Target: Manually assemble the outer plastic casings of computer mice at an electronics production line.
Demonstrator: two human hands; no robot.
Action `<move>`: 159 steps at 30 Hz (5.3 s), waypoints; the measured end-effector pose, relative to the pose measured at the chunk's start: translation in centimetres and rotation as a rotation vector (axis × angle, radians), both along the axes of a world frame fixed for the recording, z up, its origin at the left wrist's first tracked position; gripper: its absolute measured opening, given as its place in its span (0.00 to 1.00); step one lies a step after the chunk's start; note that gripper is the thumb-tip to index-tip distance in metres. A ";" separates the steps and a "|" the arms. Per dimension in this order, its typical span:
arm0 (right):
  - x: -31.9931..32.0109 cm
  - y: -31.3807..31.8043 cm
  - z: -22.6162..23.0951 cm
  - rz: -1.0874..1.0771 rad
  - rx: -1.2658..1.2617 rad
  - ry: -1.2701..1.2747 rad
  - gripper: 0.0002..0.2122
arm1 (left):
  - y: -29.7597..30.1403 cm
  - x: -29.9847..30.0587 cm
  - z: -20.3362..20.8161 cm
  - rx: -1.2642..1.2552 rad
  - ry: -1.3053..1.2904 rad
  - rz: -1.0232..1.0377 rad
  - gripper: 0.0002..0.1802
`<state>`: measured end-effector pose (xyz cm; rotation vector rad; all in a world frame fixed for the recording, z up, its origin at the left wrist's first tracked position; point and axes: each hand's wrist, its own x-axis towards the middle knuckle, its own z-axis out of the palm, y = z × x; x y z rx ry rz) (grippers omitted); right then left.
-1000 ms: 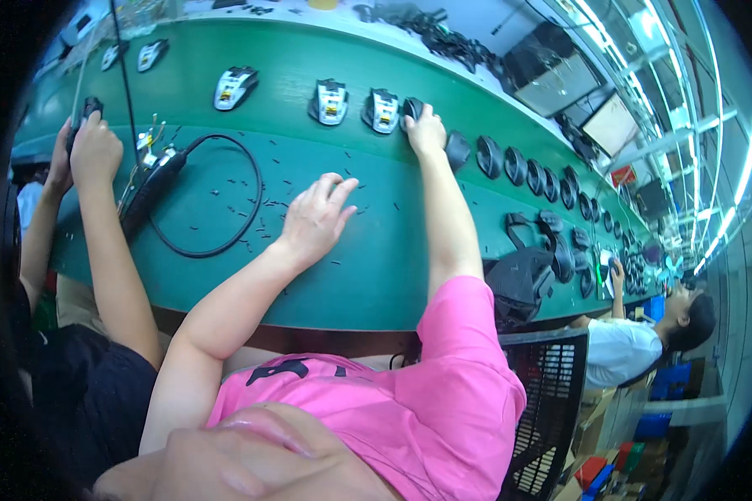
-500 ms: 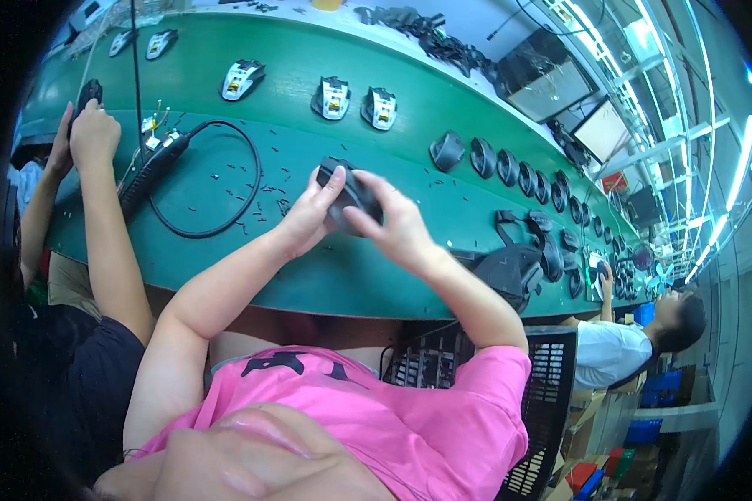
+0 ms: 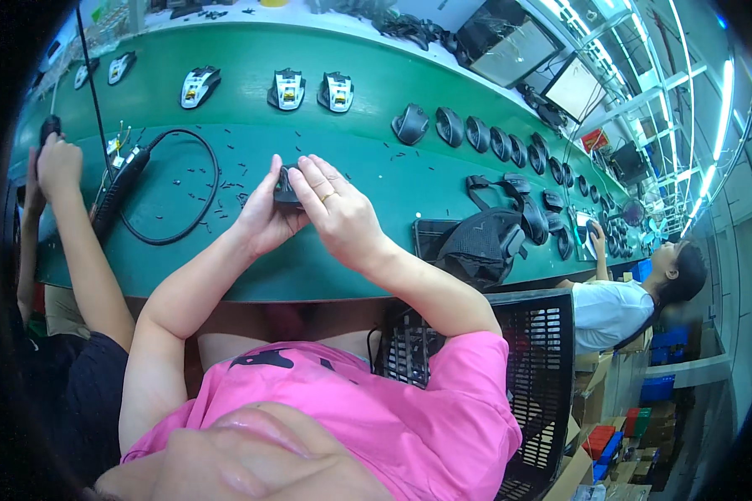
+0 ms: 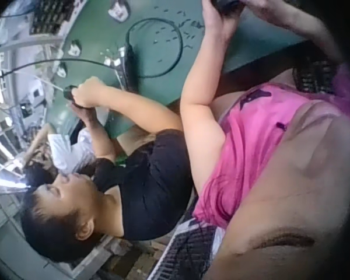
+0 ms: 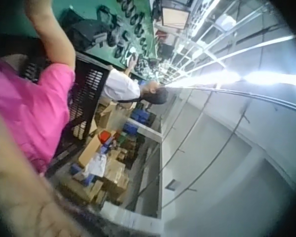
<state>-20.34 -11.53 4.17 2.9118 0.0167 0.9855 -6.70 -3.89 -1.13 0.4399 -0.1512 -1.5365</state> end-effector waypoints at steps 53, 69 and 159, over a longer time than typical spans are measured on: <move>-0.3 -6.4 -0.2 -0.247 0.514 -0.220 0.12 | -0.4 -0.3 -2.2 -0.256 -1.645 0.670 0.35; -7.3 -13.3 -2.3 -0.420 -0.011 0.069 0.16 | -0.6 0.0 -2.1 -0.239 -1.747 0.516 0.27; -8.2 -3.1 8.1 -0.451 0.180 0.112 0.21 | -5.8 -11.0 8.9 -0.184 -0.552 0.457 0.25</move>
